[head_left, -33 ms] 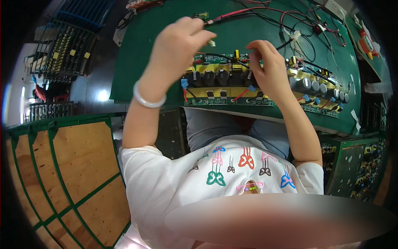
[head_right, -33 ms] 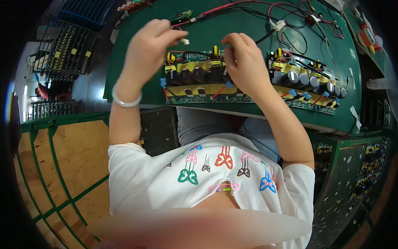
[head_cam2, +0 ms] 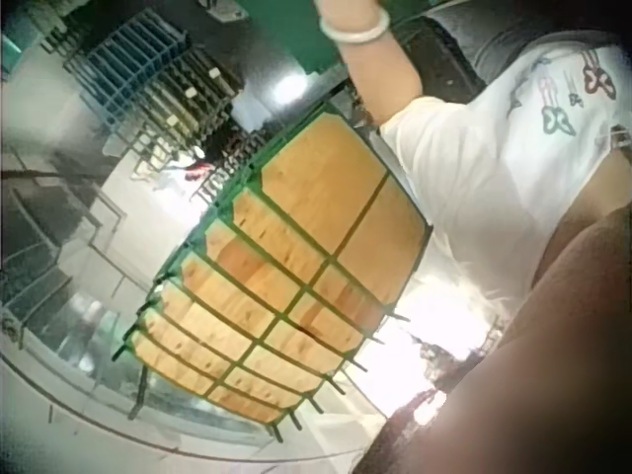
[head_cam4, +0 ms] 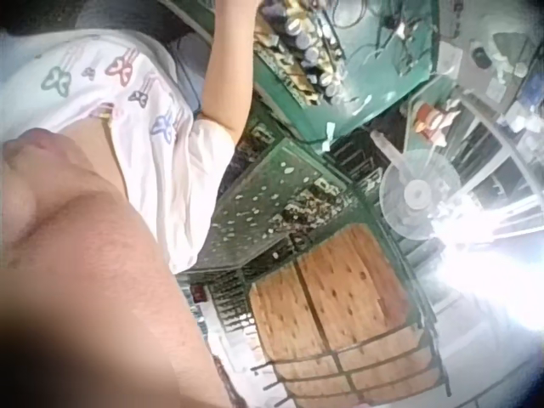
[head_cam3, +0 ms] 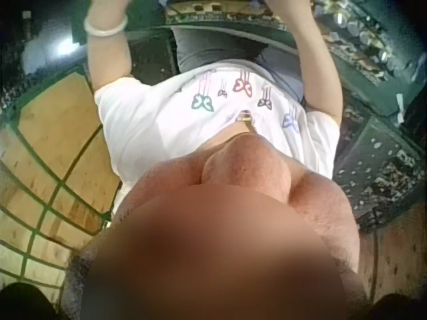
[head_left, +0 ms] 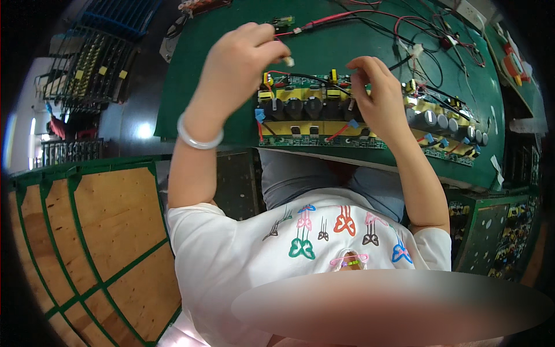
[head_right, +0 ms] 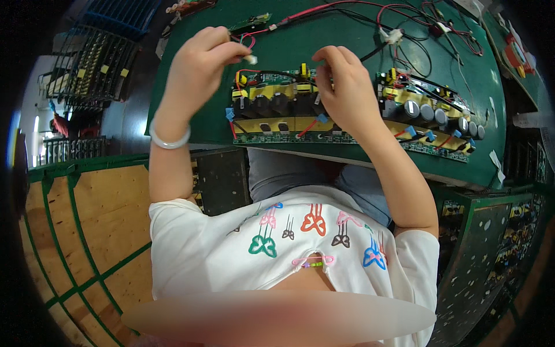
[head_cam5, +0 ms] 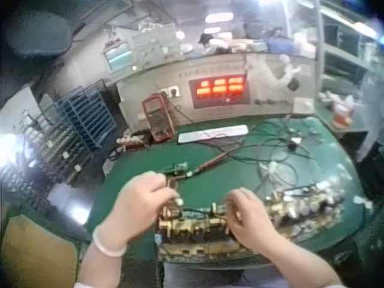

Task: Testing and assembling printed circuit boards (PCBs) at an electronics workstation.

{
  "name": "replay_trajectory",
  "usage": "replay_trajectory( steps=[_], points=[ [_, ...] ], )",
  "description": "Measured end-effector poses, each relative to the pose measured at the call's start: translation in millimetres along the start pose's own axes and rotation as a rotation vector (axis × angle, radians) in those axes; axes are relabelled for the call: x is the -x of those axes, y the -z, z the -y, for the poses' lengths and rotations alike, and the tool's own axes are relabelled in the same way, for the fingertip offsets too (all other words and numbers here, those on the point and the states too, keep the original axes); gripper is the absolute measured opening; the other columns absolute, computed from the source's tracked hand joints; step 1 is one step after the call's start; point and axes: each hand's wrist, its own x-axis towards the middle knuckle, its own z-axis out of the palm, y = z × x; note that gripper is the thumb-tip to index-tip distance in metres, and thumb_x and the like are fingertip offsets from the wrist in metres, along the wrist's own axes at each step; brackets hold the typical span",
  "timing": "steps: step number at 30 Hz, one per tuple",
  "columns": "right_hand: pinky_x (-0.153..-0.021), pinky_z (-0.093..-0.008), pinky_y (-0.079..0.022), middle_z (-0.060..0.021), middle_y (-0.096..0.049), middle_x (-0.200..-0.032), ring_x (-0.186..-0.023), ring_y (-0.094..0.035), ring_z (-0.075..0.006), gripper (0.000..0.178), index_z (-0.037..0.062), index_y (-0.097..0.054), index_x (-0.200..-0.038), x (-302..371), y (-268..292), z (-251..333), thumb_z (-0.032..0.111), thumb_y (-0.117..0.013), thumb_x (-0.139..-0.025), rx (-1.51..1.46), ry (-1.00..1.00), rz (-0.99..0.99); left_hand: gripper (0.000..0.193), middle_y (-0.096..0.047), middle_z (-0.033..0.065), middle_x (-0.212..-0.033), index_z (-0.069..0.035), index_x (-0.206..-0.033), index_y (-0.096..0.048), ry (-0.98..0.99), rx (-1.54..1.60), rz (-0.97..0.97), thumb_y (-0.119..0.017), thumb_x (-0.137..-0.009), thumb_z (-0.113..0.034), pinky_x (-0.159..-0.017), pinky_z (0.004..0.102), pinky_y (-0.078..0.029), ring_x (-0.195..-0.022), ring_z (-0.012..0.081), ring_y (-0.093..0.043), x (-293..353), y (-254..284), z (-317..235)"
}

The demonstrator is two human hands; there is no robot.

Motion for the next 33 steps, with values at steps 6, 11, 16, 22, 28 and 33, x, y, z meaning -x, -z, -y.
replay_trajectory(
  steps=[6,11,16,22,28,33],
  points=[
    [-0.071,-0.0352,-0.051,-0.0140,-0.062,-0.092,-0.080,-0.064,-0.0273,0.017,-0.0001,-0.060,-0.104,-0.9,1.1,2.2,-0.003,-0.060,-0.087,0.010,0.007,-0.006,0.009,-0.061,0.0074,-0.090,-0.008,-0.085,-0.068,0.044,-0.091,0.229,-0.071,-0.078,-0.004,-0.109,0.0523,-0.043,-0.099,0.0271,-0.062,46.1,22.9,34.2],
    [-0.071,-0.0334,-0.051,-0.0134,-0.063,-0.092,-0.077,-0.063,-0.0245,0.016,-0.0008,-0.061,-0.104,-1.8,-0.8,6.7,-0.005,-0.059,-0.088,0.041,0.018,0.017,0.008,-0.061,0.0093,-0.093,-0.006,-0.084,-0.067,0.101,0.015,0.192,-0.074,-0.079,-0.008,-0.112,0.0529,-0.039,-0.104,0.0289,-0.061,72.4,0.9,29.6],
    [-0.071,-0.0312,-0.050,-0.0119,-0.063,-0.091,-0.075,-0.062,-0.0204,0.014,-0.0014,-0.061,-0.103,-2.8,-1.9,8.4,-0.005,-0.059,-0.089,0.079,0.006,0.009,0.008,-0.060,0.0086,-0.091,-0.005,-0.081,-0.067,0.132,0.048,0.212,-0.073,-0.080,-0.011,-0.114,0.0525,-0.037,-0.102,0.0276,-0.059,81.3,-10.3,27.7],
    [-0.075,-0.0303,-0.051,-0.0113,-0.064,-0.095,-0.080,-0.063,-0.0185,0.015,-0.0021,-0.062,-0.106,-2.5,-2.3,8.2,-0.002,-0.058,-0.092,0.092,-0.041,0.029,0.010,-0.059,0.0069,-0.087,-0.005,-0.080,-0.067,0.124,0.040,0.153,-0.072,-0.080,-0.013,-0.115,0.0513,-0.036,-0.100,0.0249,-0.058,82.9,-19.6,29.8],
    [-0.077,-0.0296,-0.050,-0.0106,-0.065,-0.095,-0.080,-0.063,-0.0180,0.015,-0.0020,-0.062,-0.106,-2.3,-3.1,7.1,-0.002,-0.059,-0.092,0.120,-0.061,0.036,0.011,-0.059,0.0052,-0.088,-0.005,-0.079,-0.067,0.070,-0.051,0.189,-0.073,-0.079,-0.014,-0.114,0.0491,-0.037,-0.103,0.0231,-0.058,81.5,-18.2,27.8],
    [-0.076,-0.0292,-0.050,-0.0097,-0.066,-0.094,-0.080,-0.062,-0.0171,0.014,-0.0017,-0.062,-0.106,-1.4,-3.8,5.9,-0.003,-0.059,-0.092,0.103,-0.067,0.033,0.011,-0.060,0.0047,-0.088,-0.006,-0.078,-0.067,0.070,-0.095,0.183,-0.074,-0.079,-0.015,-0.114,0.0479,-0.037,-0.103,0.0226,-0.058,79.7,-18.2,24.4]
  ],
)
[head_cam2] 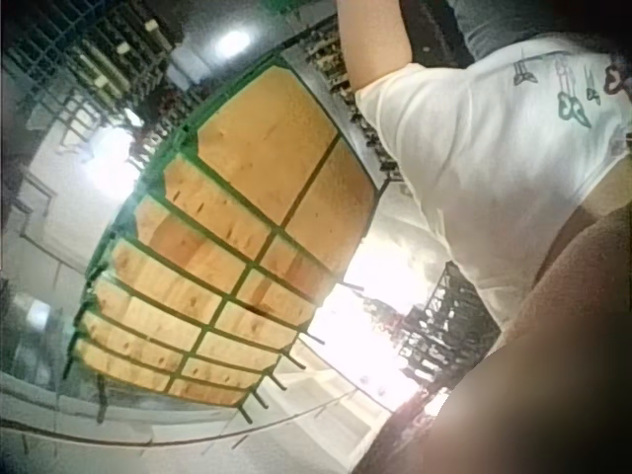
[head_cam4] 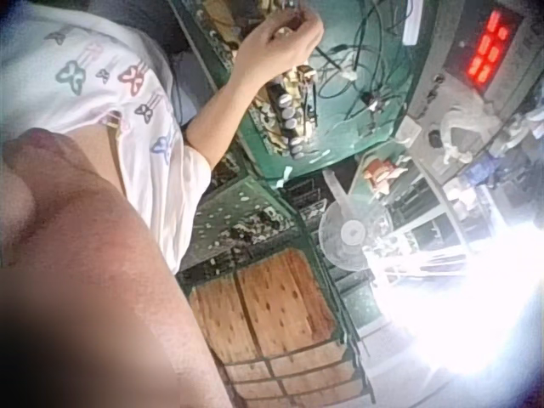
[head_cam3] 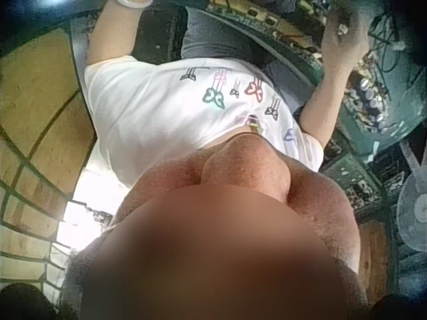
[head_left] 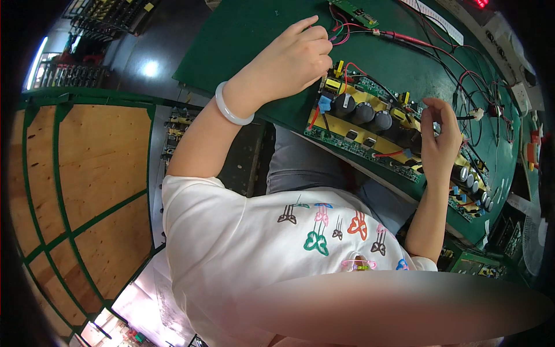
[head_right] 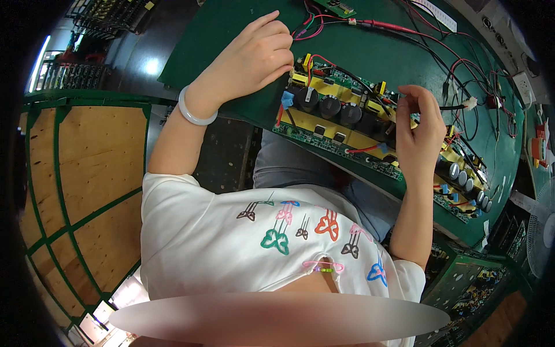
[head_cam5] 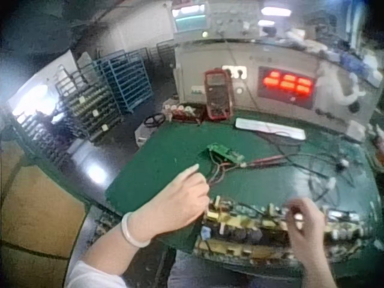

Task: Testing and assembling printed circuit boards (PCBs) at an electronics workstation.

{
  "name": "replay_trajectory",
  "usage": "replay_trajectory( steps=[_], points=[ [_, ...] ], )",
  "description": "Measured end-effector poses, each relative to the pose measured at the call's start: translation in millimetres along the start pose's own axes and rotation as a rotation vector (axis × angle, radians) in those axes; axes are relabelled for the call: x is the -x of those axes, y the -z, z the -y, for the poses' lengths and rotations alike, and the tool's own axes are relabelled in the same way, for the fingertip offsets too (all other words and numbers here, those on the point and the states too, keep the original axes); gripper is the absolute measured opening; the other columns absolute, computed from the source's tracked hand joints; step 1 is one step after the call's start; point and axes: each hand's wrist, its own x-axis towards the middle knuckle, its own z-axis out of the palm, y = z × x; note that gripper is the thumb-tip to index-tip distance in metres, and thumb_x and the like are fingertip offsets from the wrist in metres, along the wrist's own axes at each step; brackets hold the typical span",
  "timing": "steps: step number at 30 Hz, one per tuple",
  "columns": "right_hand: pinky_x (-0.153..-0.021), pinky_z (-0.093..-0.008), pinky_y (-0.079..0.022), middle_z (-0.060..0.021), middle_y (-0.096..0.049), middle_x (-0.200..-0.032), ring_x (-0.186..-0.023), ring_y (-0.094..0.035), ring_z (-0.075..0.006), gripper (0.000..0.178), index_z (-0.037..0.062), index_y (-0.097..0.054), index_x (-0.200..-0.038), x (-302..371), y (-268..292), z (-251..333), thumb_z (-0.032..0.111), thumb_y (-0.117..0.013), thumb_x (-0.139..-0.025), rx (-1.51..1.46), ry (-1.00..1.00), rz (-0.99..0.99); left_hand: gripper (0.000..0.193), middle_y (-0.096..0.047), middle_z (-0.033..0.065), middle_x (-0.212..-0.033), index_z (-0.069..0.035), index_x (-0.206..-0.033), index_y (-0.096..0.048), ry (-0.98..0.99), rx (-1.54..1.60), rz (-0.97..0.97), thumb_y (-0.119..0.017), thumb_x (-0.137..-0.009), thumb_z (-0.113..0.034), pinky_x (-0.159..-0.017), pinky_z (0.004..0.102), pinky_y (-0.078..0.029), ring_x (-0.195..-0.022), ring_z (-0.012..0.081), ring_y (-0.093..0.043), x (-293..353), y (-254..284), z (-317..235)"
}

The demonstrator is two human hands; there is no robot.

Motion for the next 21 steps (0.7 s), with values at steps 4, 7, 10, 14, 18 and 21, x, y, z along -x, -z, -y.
replay_trajectory(
  steps=[4,7,10,14,18,21],
  points=[
    [-0.076,-0.0289,-0.050,-0.0092,-0.066,-0.093,-0.080,-0.062,-0.0167,0.014,-0.0014,-0.062,-0.105,0.8,0.1,-0.1,-0.003,-0.059,-0.091,-0.008,-0.010,0.002,0.011,-0.060,0.0050,-0.087,-0.005,-0.079,-0.066,-0.008,-0.023,0.032,-0.073,-0.079,-0.014,-0.114,0.0467,-0.038,-0.102,0.0228,-0.058,0.3,-3.2,-0.5],
    [-0.077,-0.0290,-0.050,-0.0093,-0.066,-0.093,-0.080,-0.062,-0.0167,0.014,-0.0014,-0.062,-0.105,0.7,0.6,0.2,-0.003,-0.059,-0.091,0.002,-0.005,0.006,0.012,-0.059,0.0056,-0.087,-0.004,-0.079,-0.066,-0.003,0.014,0.017,-0.073,-0.079,-0.013,-0.113,0.0454,-0.039,-0.102,0.0234,-0.058,1.6,-6.6,1.7],
    [-0.077,-0.0289,-0.050,-0.0095,-0.066,-0.093,-0.080,-0.062,-0.0169,0.014,-0.0015,-0.062,-0.105,0.5,0.9,0.4,-0.003,-0.059,-0.091,0.000,-0.003,0.002,0.012,-0.058,0.0067,-0.086,-0.003,-0.078,-0.065,-0.014,0.087,-0.003,-0.073,-0.078,-0.011,-0.107,0.0435,-0.043,-0.100,0.0245,-0.058,2.0,-9.8,4.3],
    [-0.076,-0.0285,-0.050,-0.0104,-0.066,-0.093,-0.080,-0.063,-0.0171,0.014,-0.0018,-0.063,-0.104,0.0,1.5,0.2,-0.003,-0.060,-0.091,-0.032,-0.016,-0.003,0.011,-0.057,0.0085,-0.086,-0.001,-0.077,-0.064,0.020,0.204,-0.004,-0.073,-0.077,-0.008,-0.094,0.0415,-0.047,-0.096,0.0266,-0.057,0.2,-10.5,3.4],
    [-0.079,-0.0270,-0.050,-0.0090,-0.067,-0.096,-0.082,-0.063,-0.0148,0.014,-0.0026,-0.063,-0.105,1.5,8.0,-2.6,-0.004,-0.059,-0.092,-0.178,-0.025,0.007,0.011,-0.057,0.0094,-0.086,-0.001,-0.078,-0.062,-0.047,0.176,0.020,-0.072,-0.076,-0.006,-0.090,0.0411,-0.047,-0.095,0.0281,-0.057,-4.0,-9.5,0.6],
    [-0.079,-0.0240,-0.048,-0.0047,-0.066,-0.096,-0.085,-0.061,-0.0097,0.016,-0.0025,-0.064,-0.108,5.1,23.8,-9.9,-0.004,-0.058,-0.093,-0.259,-0.039,-0.117,0.012,-0.057,0.0110,-0.087,0.000,-0.081,-0.061,-0.012,0.243,0.038,-0.071,-0.077,-0.005,-0.091,0.0422,-0.047,-0.095,0.0305,-0.057,-3.8,-7.1,1.2]
  ],
)
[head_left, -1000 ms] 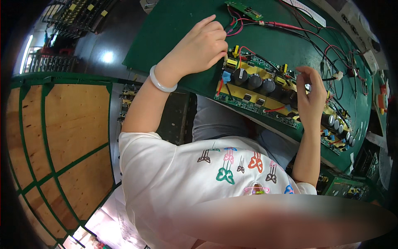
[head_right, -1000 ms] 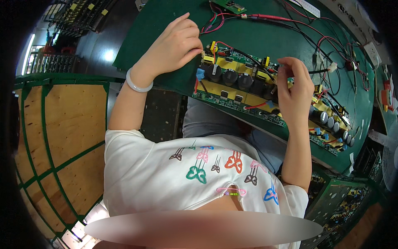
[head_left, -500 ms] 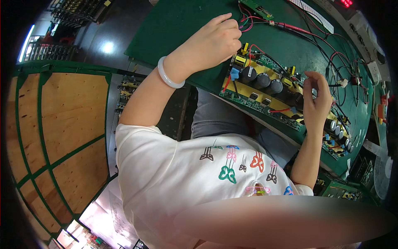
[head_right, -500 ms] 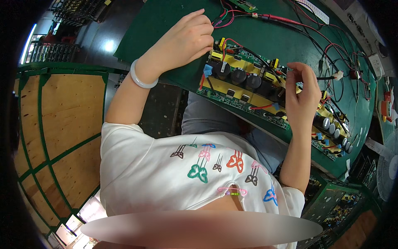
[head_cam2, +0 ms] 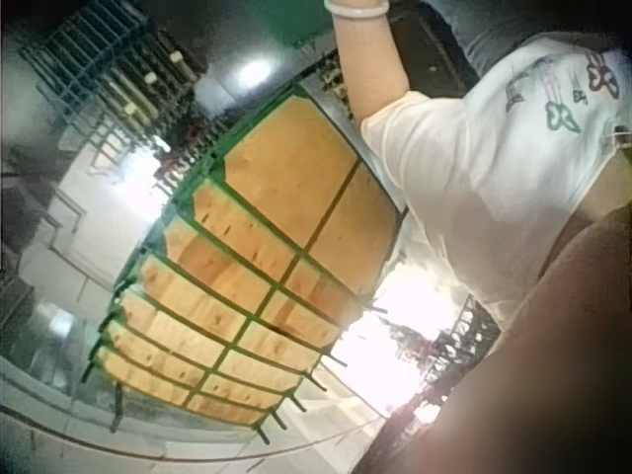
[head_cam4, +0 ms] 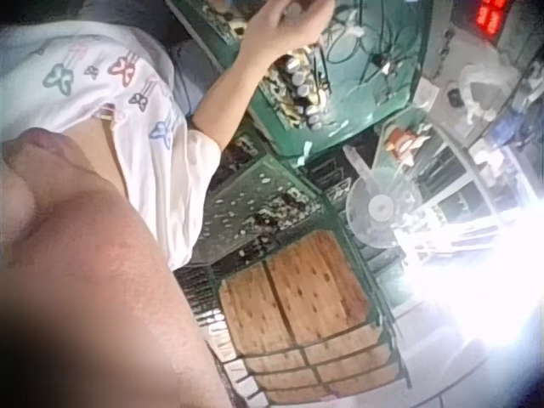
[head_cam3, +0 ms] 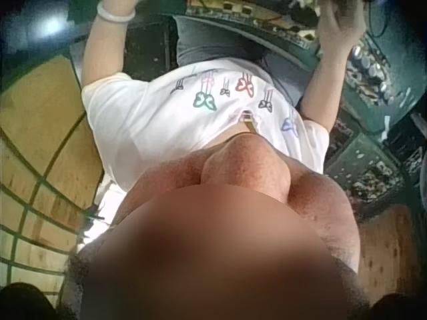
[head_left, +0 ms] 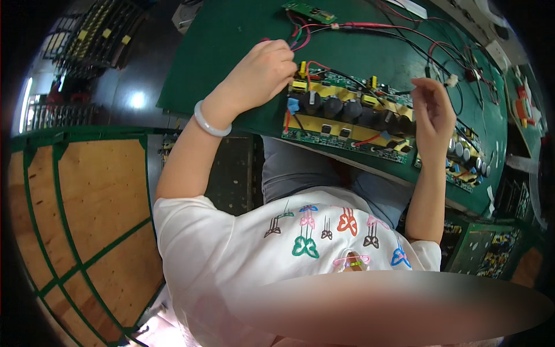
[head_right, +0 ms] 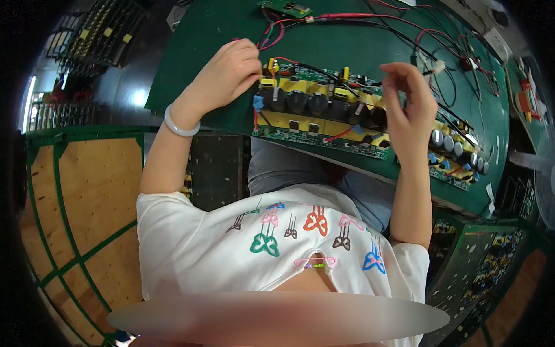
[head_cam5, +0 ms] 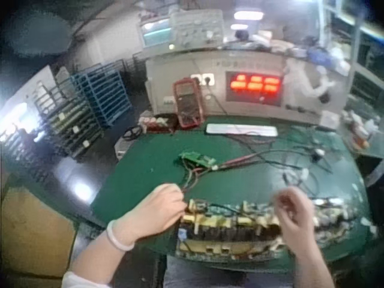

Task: Testing and assembling printed circuit boards (PCBs) at an electronics workstation.

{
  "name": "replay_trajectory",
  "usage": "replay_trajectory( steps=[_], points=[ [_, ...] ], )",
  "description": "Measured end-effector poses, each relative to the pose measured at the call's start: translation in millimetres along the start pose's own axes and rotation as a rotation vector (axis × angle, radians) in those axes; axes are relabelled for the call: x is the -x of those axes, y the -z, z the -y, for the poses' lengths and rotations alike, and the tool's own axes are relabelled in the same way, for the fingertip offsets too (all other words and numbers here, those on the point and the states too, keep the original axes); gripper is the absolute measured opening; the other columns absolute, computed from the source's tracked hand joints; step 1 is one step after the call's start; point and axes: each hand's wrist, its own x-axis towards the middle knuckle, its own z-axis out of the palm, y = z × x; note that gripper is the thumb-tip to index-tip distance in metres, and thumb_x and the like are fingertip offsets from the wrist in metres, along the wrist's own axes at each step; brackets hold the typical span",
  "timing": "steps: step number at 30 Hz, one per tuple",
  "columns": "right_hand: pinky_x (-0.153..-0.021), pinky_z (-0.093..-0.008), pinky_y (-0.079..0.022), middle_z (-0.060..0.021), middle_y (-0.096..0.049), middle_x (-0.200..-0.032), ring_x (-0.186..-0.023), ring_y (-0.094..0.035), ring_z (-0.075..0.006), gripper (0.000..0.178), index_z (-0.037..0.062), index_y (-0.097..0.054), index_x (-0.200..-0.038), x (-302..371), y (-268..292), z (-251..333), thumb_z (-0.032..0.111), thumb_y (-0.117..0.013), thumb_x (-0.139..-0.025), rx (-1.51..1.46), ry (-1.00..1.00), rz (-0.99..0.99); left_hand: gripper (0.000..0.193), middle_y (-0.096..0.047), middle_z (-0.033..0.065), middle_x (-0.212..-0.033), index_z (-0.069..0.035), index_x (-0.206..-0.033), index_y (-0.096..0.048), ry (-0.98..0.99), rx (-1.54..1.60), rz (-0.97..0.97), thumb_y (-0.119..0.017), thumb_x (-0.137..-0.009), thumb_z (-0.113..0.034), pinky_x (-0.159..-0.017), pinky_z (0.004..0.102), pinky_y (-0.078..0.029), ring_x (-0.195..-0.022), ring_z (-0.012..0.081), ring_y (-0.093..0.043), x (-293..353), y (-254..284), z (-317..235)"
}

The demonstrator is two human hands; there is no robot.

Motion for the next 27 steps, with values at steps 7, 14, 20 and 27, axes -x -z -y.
replay_trajectory(
  steps=[7,14,20,27],
  points=[
    [-0.074,-0.0217,-0.048,-0.0017,-0.063,-0.099,-0.083,-0.058,-0.0067,0.024,0.0013,-0.062,-0.117,-11.1,69.9,-27.1,0.000,-0.056,-0.094,-0.038,0.076,-0.480,0.010,-0.057,0.0107,-0.085,-0.001,-0.081,-0.063,-0.072,-0.048,0.047,-0.071,-0.078,-0.006,-0.087,0.0426,-0.047,-0.092,0.0305,-0.058,-14.7,16.5,-6.9],
    [-0.081,-0.0319,-0.053,-0.0110,-0.066,-0.111,-0.092,-0.065,-0.0184,0.039,0.0110,-0.053,-0.133,-22.3,89.5,-51.1,0.003,-0.056,-0.095,0.243,-0.170,-0.157,0.026,-0.066,0.0164,-0.110,0.000,-0.119,-0.063,0.061,0.214,-0.026,-0.059,-0.096,-0.012,-0.091,0.0394,-0.049,-0.105,0.0331,-0.063,-51.3,8.6,-31.1],
    [-0.086,-0.0370,-0.052,-0.0121,-0.060,-0.115,-0.107,-0.059,-0.0294,0.047,0.0214,-0.054,-0.134,-29.5,76.2,-54.0,-0.002,-0.059,-0.093,0.582,0.050,-0.110,0.028,-0.067,0.0164,-0.111,0.000,-0.120,-0.062,0.095,0.452,0.251,-0.060,-0.096,-0.013,-0.092,0.0372,-0.051,-0.103,0.0303,-0.064,-84.4,-18.8,-38.1],
    [-0.083,-0.0420,-0.050,-0.0117,-0.062,-0.102,-0.100,-0.059,-0.0326,0.013,0.0036,-0.056,-0.105,-39.9,107.1,-23.1,0.001,-0.060,-0.092,0.557,0.318,0.224,0.025,-0.062,0.0008,-0.091,-0.001,-0.121,-0.064,0.325,0.900,0.272,-0.056,-0.102,-0.014,-0.081,0.0274,-0.049,-0.085,0.0107,-0.057,-84.2,0.1,-19.8]
  ],
)
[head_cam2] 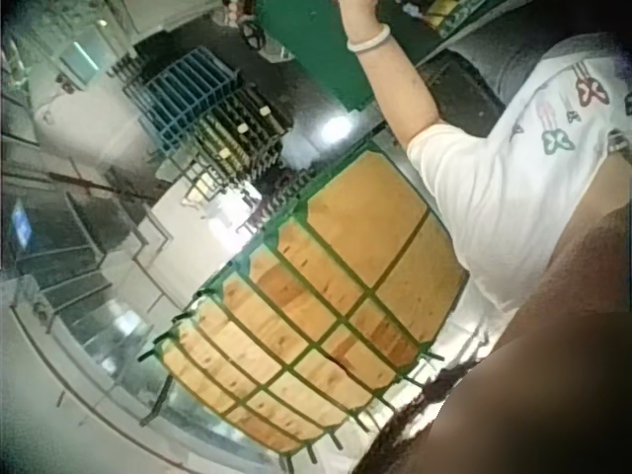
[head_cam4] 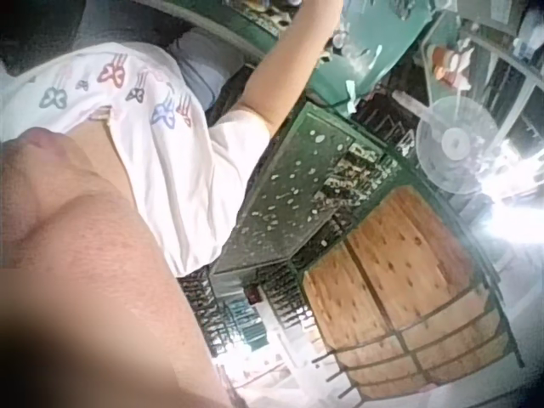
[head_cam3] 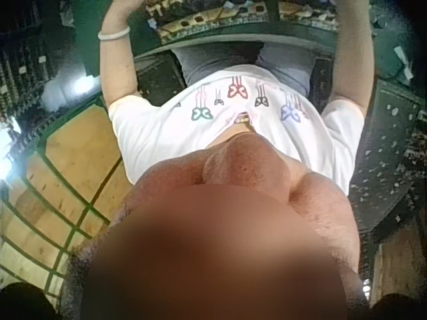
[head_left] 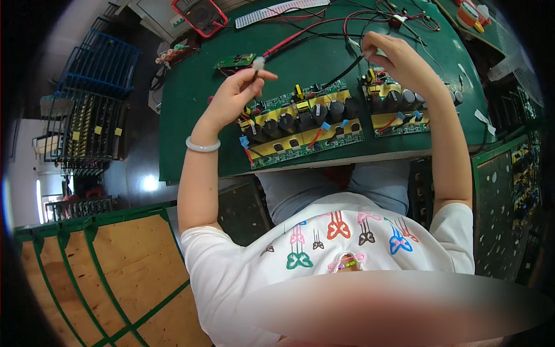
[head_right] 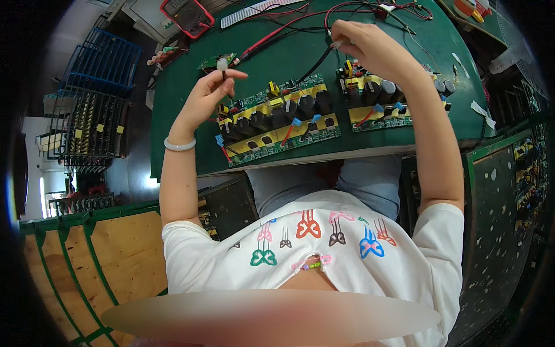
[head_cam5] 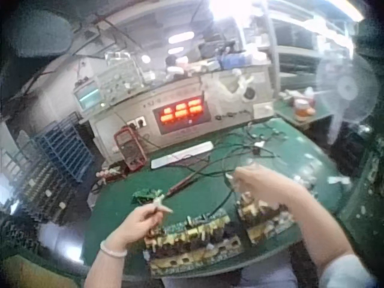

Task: Testing and assembling printed circuit boards (PCBs) at an electronics workstation.

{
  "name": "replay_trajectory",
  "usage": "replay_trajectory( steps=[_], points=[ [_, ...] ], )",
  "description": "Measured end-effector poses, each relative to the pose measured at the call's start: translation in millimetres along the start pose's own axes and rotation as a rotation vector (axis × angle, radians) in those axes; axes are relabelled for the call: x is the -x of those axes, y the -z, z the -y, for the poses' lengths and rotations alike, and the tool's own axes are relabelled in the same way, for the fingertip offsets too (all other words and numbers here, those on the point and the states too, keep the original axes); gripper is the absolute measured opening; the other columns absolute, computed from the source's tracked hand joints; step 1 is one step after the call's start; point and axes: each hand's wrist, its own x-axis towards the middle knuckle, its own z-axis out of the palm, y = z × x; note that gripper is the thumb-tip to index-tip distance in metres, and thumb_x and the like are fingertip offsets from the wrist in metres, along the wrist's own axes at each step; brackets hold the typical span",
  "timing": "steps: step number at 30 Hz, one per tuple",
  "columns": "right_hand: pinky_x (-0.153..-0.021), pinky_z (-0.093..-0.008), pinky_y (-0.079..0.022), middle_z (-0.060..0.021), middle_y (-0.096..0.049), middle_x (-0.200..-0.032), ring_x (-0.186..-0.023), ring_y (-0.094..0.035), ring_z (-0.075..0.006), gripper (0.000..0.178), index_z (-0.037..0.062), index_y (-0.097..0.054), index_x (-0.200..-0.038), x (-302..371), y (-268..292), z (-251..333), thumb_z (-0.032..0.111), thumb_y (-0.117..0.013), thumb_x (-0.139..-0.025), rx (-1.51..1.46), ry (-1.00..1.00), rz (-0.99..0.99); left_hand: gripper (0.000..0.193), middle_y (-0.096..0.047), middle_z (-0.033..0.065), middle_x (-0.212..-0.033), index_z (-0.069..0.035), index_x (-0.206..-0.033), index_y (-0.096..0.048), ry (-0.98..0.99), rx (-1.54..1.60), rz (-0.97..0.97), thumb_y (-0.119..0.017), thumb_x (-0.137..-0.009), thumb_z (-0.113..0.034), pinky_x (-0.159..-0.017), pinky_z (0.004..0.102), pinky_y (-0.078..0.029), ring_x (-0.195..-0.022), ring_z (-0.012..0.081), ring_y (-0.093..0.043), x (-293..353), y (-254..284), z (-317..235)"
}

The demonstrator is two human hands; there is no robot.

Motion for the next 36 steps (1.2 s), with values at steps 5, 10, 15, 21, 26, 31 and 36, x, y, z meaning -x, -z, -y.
replay_trajectory(
  steps=[5,10,15,21,26,31,36],
  points=[
    [-0.076,-0.0432,-0.051,-0.0131,-0.061,-0.100,-0.091,-0.062,-0.0348,0.010,0.0023,-0.056,-0.106,-7.0,6.2,7.1,0.005,-0.056,-0.097,-0.065,0.042,0.143,0.029,-0.055,0.0000,-0.088,-0.001,-0.129,-0.058,-0.257,0.145,-0.226,-0.051,-0.104,-0.013,-0.083,0.0257,-0.047,-0.084,0.0096,-0.054,-6.0,-17.3,-0.8],
    [-0.075,-0.0438,-0.053,-0.0134,-0.062,-0.103,-0.094,-0.064,-0.0361,0.012,0.0041,-0.057,-0.109,-23.1,-2.1,-11.2,0.009,-0.055,-0.098,0.114,0.074,0.122,0.033,-0.048,-0.0023,-0.091,-0.002,-0.134,-0.056,-0.260,0.144,-0.389,-0.047,-0.107,-0.018,-0.084,0.0237,-0.043,-0.085,0.0089,-0.048,-16.5,-27.4,-5.3],
    [-0.079,-0.0447,-0.053,-0.0104,-0.064,-0.108,-0.097,-0.064,-0.0356,0.026,0.0116,-0.055,-0.123,-32.6,-0.4,-29.2,0.015,-0.058,-0.098,0.230,0.071,0.179,0.035,-0.046,-0.0038,-0.090,-0.004,-0.136,-0.055,-0.343,0.002,-0.395,-0.046,-0.108,-0.022,-0.083,0.0226,-0.042,-0.086,0.0069,-0.046,-20.4,-38.6,-3.8],
    [-0.085,-0.0395,-0.051,-0.0126,-0.065,-0.107,-0.101,-0.064,-0.0309,0.036,0.0085,-0.042,-0.132,-40.7,1.3,-15.4,0.008,-0.056,-0.098,-0.083,0.082,-0.028,0.033,-0.054,-0.0026,-0.090,-0.003,-0.132,-0.058,-0.270,0.159,-0.334,-0.051,-0.106,-0.023,-0.081,0.0223,-0.044,-0.085,0.0060,-0.050,-24.0,-48.2,-4.0],
    [-0.087,-0.0353,-0.054,-0.0112,-0.070,-0.107,-0.103,-0.068,-0.0289,0.035,0.0047,-0.045,-0.125,-42.4,-4.9,24.1,-0.008,-0.054,-0.093,-0.308,0.155,0.040,0.031,-0.066,0.0014,-0.098,-0.001,-0.124,-0.063,-0.285,0.173,-0.402,-0.060,-0.102,-0.022,-0.082,0.0247,-0.051,-0.090,0.0083,-0.062,-22.4,-55.9,-5.3],
    [-0.079,-0.0342,-0.058,-0.0102,-0.068,-0.101,-0.092,-0.070,-0.0245,0.026,0.0033,-0.069,-0.106,-46.2,-18.7,58.2,-0.005,-0.069,-0.082,-0.265,0.265,0.044,0.027,-0.070,0.0047,-0.100,-0.001,-0.115,-0.069,-0.326,0.042,-0.412,-0.066,-0.098,-0.020,-0.083,0.0266,-0.053,-0.090,0.0112,-0.066,-15.0,-60.1,-6.6],
    [-0.078,-0.0340,-0.057,-0.0090,-0.066,-0.096,-0.089,-0.069,-0.0248,0.024,0.0031,-0.068,-0.104,-48.3,-29.2,69.6,-0.004,-0.071,-0.081,-0.321,0.213,0.079,0.022,-0.070,0.0071,-0.100,0.000,-0.113,-0.069,-0.366,-0.062,-0.430,-0.066,-0.095,-0.012,-0.084,0.0288,-0.053,-0.092,0.0148,-0.066,-10.5,-57.5,-8.9]
  ],
)
